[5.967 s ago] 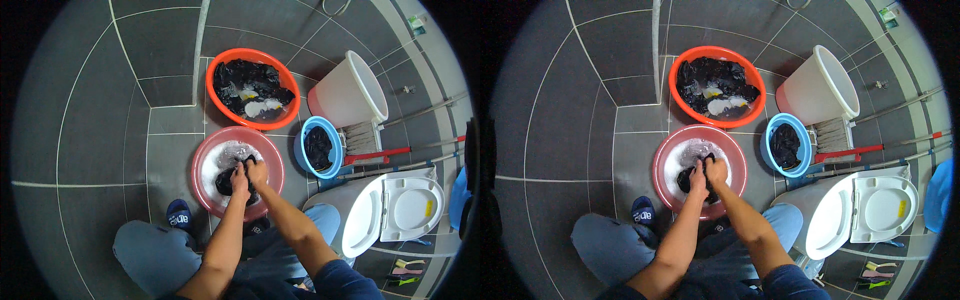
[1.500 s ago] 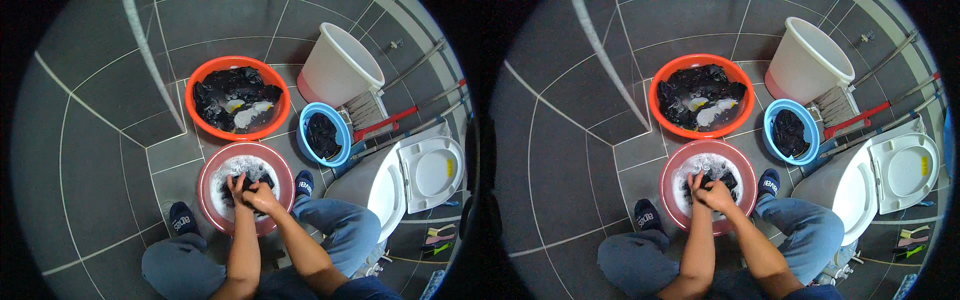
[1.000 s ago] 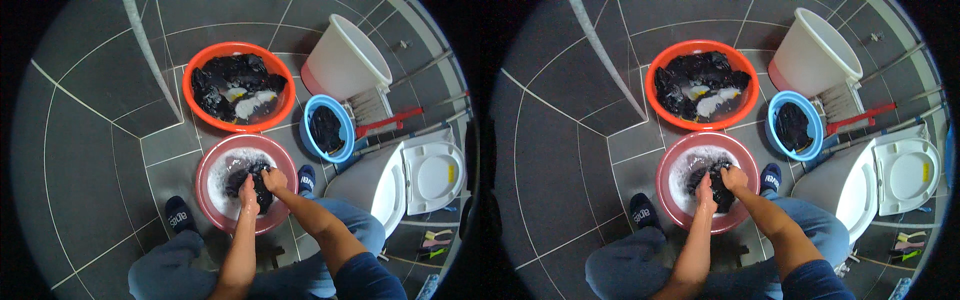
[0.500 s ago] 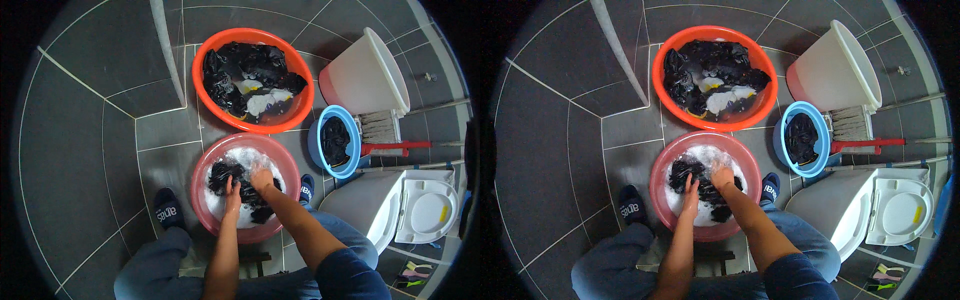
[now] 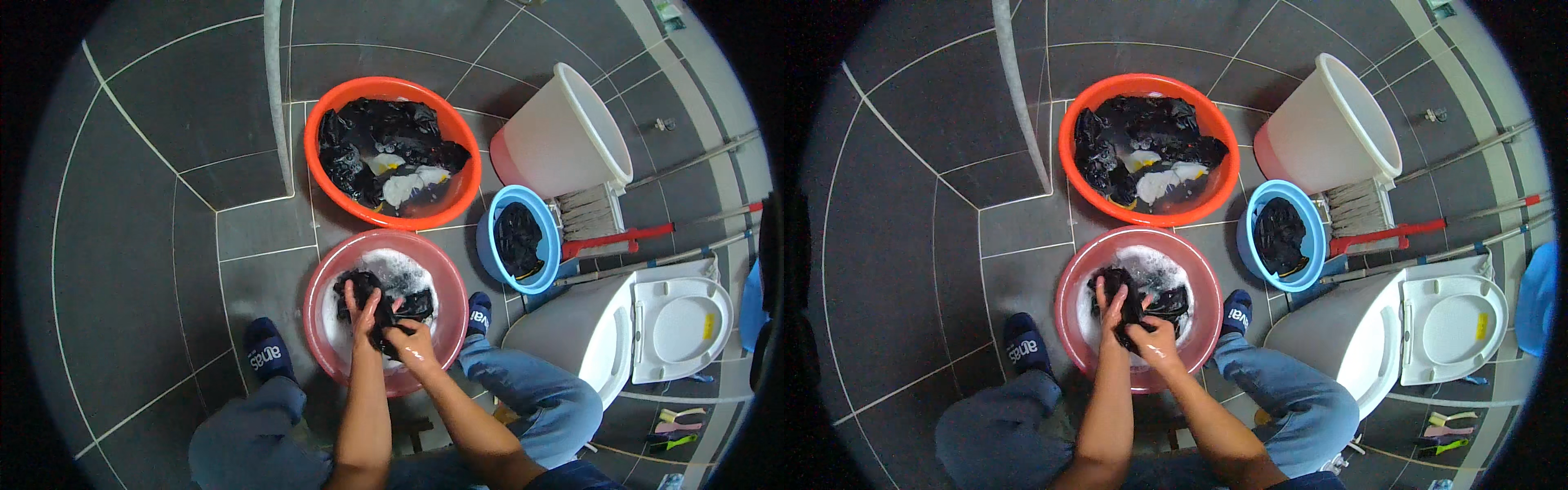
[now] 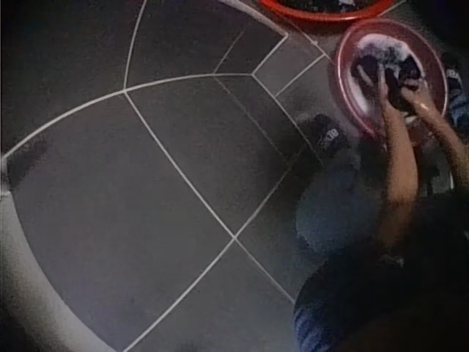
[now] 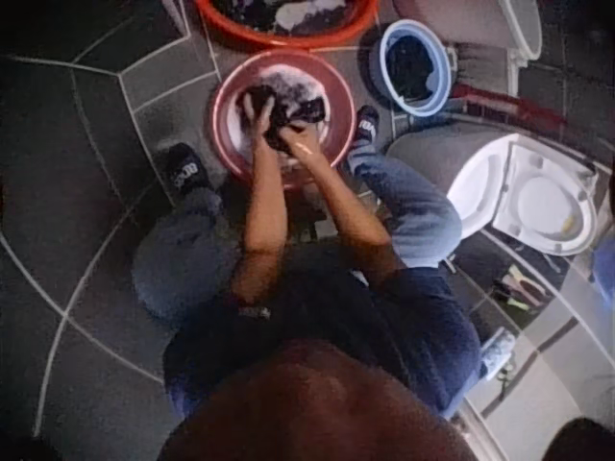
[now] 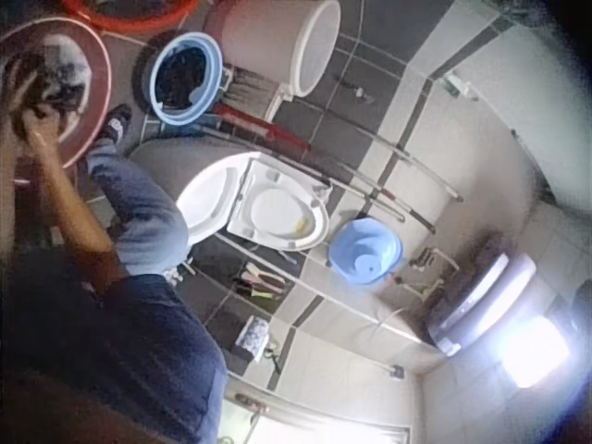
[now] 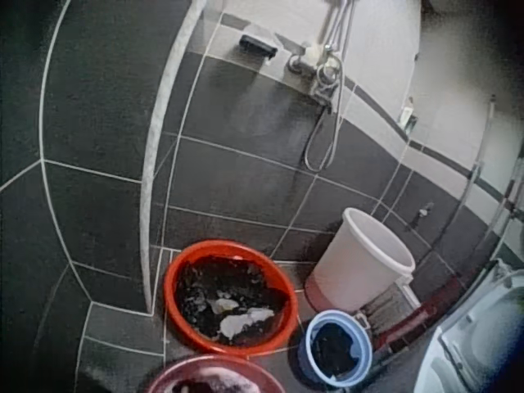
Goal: The person sits on the floor and hand-washes dark garments in a pink basin filled with soapy water. They repeatedly scrub, wring, and rinse the clothes, then transfer them to an orange basin.
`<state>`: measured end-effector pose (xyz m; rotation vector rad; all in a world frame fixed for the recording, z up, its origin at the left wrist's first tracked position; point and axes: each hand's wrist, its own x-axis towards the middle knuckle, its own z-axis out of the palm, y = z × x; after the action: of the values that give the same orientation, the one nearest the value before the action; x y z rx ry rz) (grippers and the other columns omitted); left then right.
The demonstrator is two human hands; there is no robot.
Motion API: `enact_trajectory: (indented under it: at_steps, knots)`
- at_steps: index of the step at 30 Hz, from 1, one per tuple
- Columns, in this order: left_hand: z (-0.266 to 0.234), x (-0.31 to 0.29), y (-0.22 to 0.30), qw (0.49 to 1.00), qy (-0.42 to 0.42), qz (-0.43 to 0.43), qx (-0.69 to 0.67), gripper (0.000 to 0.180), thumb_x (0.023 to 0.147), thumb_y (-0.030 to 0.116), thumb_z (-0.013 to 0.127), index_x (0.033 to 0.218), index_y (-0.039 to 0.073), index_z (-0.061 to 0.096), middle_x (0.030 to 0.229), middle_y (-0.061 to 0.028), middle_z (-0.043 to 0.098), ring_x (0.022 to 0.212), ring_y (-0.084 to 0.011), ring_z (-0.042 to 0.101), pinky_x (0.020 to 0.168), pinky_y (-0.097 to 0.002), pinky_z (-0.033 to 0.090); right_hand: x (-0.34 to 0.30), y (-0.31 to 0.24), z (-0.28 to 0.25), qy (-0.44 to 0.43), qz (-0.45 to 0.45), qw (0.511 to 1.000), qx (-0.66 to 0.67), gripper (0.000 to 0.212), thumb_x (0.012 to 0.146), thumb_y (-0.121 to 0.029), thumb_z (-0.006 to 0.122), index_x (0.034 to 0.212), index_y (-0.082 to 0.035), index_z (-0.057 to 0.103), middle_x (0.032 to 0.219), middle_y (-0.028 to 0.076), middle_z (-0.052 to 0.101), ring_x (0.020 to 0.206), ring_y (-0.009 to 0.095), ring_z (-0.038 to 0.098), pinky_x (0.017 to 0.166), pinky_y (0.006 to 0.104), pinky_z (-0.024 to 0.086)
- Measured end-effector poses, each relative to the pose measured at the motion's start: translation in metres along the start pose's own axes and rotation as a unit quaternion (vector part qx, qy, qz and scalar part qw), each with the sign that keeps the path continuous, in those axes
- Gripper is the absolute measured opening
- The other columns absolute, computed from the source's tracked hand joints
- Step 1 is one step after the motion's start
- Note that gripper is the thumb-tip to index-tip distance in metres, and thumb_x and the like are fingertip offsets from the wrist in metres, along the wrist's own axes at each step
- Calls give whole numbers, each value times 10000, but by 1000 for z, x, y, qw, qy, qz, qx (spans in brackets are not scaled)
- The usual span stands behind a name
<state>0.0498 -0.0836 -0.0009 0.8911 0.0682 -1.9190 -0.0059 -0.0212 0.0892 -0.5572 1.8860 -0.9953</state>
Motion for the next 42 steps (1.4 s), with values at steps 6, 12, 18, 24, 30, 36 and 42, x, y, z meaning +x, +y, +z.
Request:
enact_trajectory:
  at_steps: [6, 12, 18, 24, 30, 36, 42]
  knots:
    - [12, -23, -35, 982, 85, -139, 100, 503, 934, 505, 632, 1252, 117, 591, 1215, -88, 606, 1125, -248, 578, 913, -421, 502, 65, 13, -3, 209, -47, 934, -286, 406, 816, -368, 614, 834, 29, 699, 817, 284, 675, 794, 448, 677, 738, 501, 526]
    - [-60, -5, -61, 987, 24, -160, 9, 498, 903, 417, 646, 1221, 35, 632, 1228, -116, 629, 1113, -276, 590, 988, -429, 457, 38, 31, 4, 129, -47, 945, -298, 453, 849, -434, 554, 914, -24, 734, 874, 302, 682, 868, 476, 673, 814, 526, 517]
    - [-61, 7, -41, 986, 117, -61, 106, 315, 850, 322, 701, 1035, 68, 685, 980, -64, 667, 901, -214, 618, 822, -389, 503, 40, 48, 9, 54, -53, 971, -228, 549, 904, -438, 469, 947, 63, 687, 880, 327, 657, 938, 491, 640, 851, 489, 482]
    - [-1, -21, -39, 977, 177, -15, 118, 545, 852, 370, 643, 1354, 247, 469, 1360, -24, 438, 1189, -230, 444, 970, -507, 392, 108, 61, -75, 119, -43, 992, 24, 265, 885, -254, 536, 855, -12, 643, 763, 72, 601, 723, 195, 548, 707, 367, 467]
    - [-3, -22, -42, 995, 85, 28, 38, 632, 888, 339, 666, 1453, 240, 401, 1408, -65, 433, 1241, -263, 453, 1021, -434, 418, 30, 19, -32, -52, -329, 929, -162, 178, 681, -33, 652, 838, -21, 568, 1018, 142, 487, 994, 316, 509, 920, 384, 431]
    - [-15, -9, -30, 998, 22, -21, -51, 603, 803, 87, 559, 1387, 198, 462, 1267, -112, 563, 1124, -290, 587, 933, -420, 529, 2, 19, -13, 51, -273, 945, -173, 508, 721, -167, 729, 1131, 9, 487, 1059, 178, 473, 1009, 349, 525, 953, 399, 435]
    - [2, -15, -7, 992, -7, -8, -127, 569, 785, 125, 530, 1353, 161, 508, 1269, -104, 578, 1122, -300, 592, 942, -460, 529, 15, 35, -27, -55, -91, 994, 19, 486, 767, -150, 763, 1168, -15, 524, 1008, 96, 571, 914, 201, 553, 887, 329, 461]
